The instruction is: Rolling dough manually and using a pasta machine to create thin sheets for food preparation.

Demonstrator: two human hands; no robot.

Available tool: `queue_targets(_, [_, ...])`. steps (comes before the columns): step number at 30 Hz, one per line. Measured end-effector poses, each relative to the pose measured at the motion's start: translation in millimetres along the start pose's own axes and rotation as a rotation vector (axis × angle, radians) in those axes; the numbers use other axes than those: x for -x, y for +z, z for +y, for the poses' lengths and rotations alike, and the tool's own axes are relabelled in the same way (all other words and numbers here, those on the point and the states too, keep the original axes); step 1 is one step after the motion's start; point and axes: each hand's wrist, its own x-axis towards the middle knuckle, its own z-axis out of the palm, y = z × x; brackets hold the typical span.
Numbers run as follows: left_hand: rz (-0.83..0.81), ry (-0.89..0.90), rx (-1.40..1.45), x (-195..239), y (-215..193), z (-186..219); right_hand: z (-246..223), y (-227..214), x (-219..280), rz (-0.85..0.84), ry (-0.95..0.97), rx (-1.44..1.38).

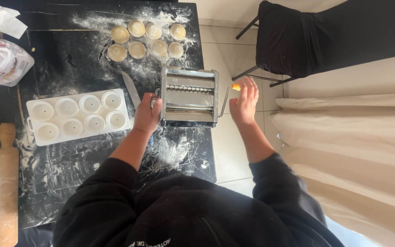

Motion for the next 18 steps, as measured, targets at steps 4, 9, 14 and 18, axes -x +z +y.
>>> queue_targets(4, [0.109,0.032,0.033,2.4,7.5,0.0,-36.8,-17.6,14.4,0.087,0.02,-0.189])
queue_targets(9, [0.167,0.018,0.146,4.3,15.5,-10.4,-62.3,-1.8,43.9,-0.166,0.108,-0.691])
queue_targets(14, [0.085,-0.146,0.136,-3.4,12.1,-5.6,-88.1,-18.6,29.7,-0.141,0.074,-0.562])
queue_targets(18, [0.03,-0.25,0.022,-4.4,7.0,3.9,-87.2,-14.7,32.6,-0.143,0.049,-0.454])
